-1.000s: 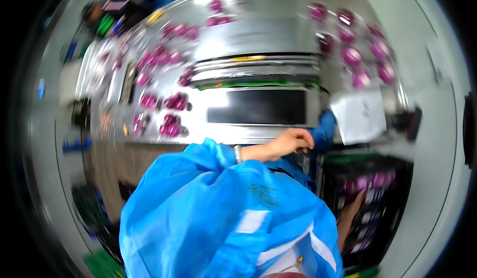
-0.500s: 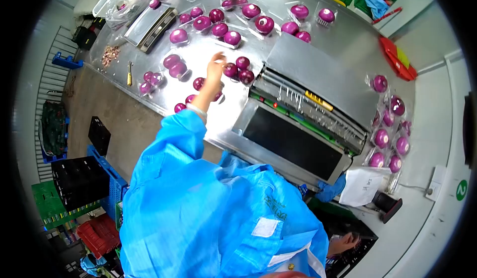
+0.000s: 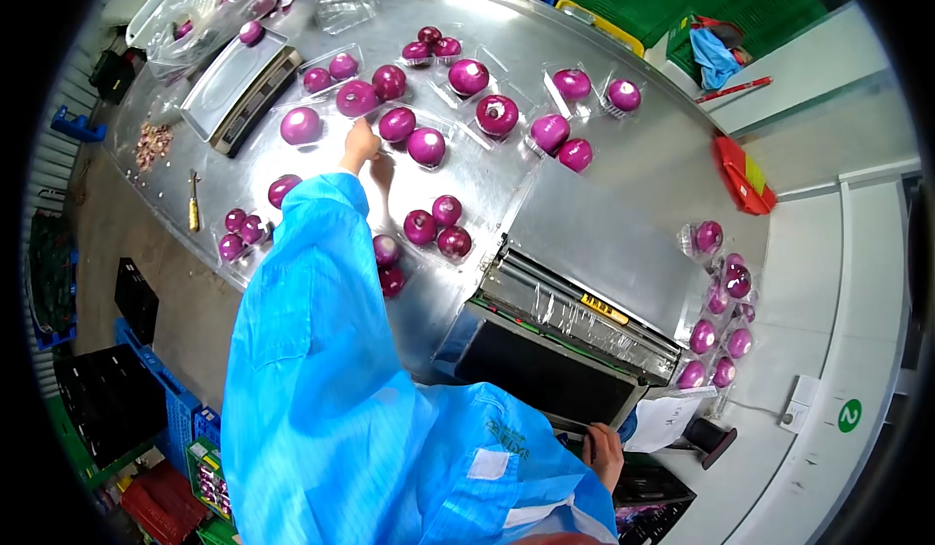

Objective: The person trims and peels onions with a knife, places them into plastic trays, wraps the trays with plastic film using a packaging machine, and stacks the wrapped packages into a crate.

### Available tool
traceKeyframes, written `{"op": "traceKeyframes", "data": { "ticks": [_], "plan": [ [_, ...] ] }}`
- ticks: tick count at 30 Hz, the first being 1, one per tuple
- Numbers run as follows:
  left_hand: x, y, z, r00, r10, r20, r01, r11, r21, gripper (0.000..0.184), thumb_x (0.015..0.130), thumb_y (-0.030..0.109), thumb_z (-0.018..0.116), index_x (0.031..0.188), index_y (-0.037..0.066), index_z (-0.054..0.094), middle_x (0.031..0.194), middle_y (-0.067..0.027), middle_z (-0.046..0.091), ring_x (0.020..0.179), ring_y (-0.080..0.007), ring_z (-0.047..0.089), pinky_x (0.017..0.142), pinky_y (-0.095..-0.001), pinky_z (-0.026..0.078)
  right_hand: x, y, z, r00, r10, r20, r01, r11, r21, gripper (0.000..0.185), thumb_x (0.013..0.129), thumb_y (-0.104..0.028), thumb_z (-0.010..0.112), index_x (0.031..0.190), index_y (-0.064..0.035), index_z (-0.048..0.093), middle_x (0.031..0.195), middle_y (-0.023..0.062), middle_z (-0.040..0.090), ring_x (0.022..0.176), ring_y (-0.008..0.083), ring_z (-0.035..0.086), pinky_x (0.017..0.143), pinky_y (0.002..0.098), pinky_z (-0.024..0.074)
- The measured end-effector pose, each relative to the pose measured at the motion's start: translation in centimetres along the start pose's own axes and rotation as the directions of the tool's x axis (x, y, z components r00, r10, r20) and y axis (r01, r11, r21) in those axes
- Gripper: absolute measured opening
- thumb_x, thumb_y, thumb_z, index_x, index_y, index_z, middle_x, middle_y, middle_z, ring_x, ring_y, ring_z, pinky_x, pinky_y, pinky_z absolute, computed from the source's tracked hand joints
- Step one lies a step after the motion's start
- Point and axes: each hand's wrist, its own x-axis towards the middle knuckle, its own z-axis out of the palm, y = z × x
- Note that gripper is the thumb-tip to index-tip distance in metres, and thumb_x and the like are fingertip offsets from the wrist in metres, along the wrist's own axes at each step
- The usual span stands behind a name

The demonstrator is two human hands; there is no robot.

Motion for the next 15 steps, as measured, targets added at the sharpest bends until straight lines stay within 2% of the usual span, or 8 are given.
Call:
{"op": "traceKeyframes", "data": {
  "ticks": [1,2,4,6,10,12,13,15],
  "plan": [
    [1.5,-1.2,0.9,0.996,0.075,0.043,-0.082,0.979,0.188,0.033,0.079,0.002,0.059,0.111,-0.006,0.056,0.108,-0.0257,0.067,0.104,-0.0365,0.067,0.083,-0.0420,0.057,0.3,-0.1,0.1,1.000,-0.001,0.027,0.001,1.000,0.011,0.022,0.080,0.004,0.067,0.101,-0.0005,0.065,0.105,0.0159,0.065,0.095,0.0351,0.064,0.081,0.0410,0.0526],
    [-0.2,-0.3,0.3,0.988,-0.021,0.150,0.033,0.997,-0.076,0.029,0.081,-0.003,0.056,0.109,-0.006,0.051,0.102,-0.0244,0.065,0.101,-0.0355,0.068,0.078,-0.0423,0.062,0.6,-0.1,0.4,0.998,-0.005,0.055,0.003,1.000,0.025,0.022,0.079,0.004,0.067,0.101,-0.0007,0.065,0.102,0.0157,0.066,0.093,0.0347,0.064,0.080,0.0405,0.0530],
    [-2.7,-0.8,0.3,0.945,-0.024,0.326,0.237,0.737,-0.633,0.023,0.083,-0.009,0.048,0.105,-0.005,0.046,0.100,-0.0220,0.061,0.096,-0.0369,0.067,0.077,-0.0473,0.064,1.2,-0.1,1.0,0.993,-0.031,0.110,0.026,0.999,0.047,0.022,0.078,0.004,0.068,0.099,-0.0011,0.064,0.098,0.0153,0.066,0.090,0.0341,0.065,0.077,0.0400,0.0535],
    [-4.5,-1.7,0.9,0.929,-0.003,0.369,0.316,0.523,-0.792,0.027,0.082,-0.016,0.041,0.106,-0.003,0.043,0.103,-0.0200,0.056,0.095,-0.0378,0.066,0.079,-0.0518,0.064,2.0,-0.1,1.8,0.985,-0.076,0.153,0.067,0.996,0.063,0.022,0.077,0.004,0.068,0.097,-0.0014,0.064,0.095,0.0149,0.067,0.087,0.0338,0.066,0.075,0.0399,0.0538],
    [-10.3,-1.8,-0.7,0.946,0.087,0.313,0.268,0.338,-0.902,0.048,0.082,-0.017,0.034,0.127,-0.002,0.038,0.128,-0.0236,0.049,0.115,-0.0405,0.060,0.092,-0.0545,0.058,4.7,-0.3,1.9,0.958,-0.230,0.174,0.223,0.973,0.060,0.022,0.076,0.004,0.068,0.096,-0.0040,0.065,0.089,0.0121,0.067,0.080,0.0311,0.065,0.070,0.0390,0.0539],
    [-13.7,0.5,-3.5,0.963,0.128,0.237,0.175,0.371,-0.912,0.054,0.081,-0.016,0.035,0.133,-0.001,0.037,0.134,-0.0212,0.048,0.120,-0.0377,0.058,0.097,-0.0567,0.055,6.1,0.5,2.1,0.939,-0.301,0.164,0.303,0.953,0.012,0.018,0.078,0.001,0.067,0.096,-0.0046,0.065,0.090,0.0092,0.067,0.077,0.0289,0.065,0.069,0.0392,0.0542],
    [-15.9,2.8,-5.2,0.963,0.142,0.228,0.148,0.427,-0.892,0.051,0.079,-0.016,0.037,0.127,0.000,0.040,0.132,-0.0161,0.050,0.116,-0.0317,0.060,0.100,-0.0593,0.051,7.0,0.9,2.2,0.932,-0.331,0.148,0.331,0.943,0.020,0.018,0.080,-0.001,0.066,0.098,-0.0045,0.065,0.093,0.0096,0.068,0.080,0.0297,0.065,0.072,0.0391,0.0544],
    [-19.4,6.4,-7.3,0.953,0.215,0.213,0.090,0.470,-0.878,0.040,0.079,-0.015,0.041,0.115,0.001,0.045,0.117,-0.0102,0.054,0.099,-0.0228,0.062,0.095,-0.0556,0.056,9.3,1.0,1.9,0.918,-0.386,0.092,0.383,0.922,0.057,0.018,0.084,-0.003,0.064,0.102,-0.0037,0.066,0.100,0.0115,0.068,0.087,0.0316,0.065,0.079,0.0391,0.0542]
  ]
}}
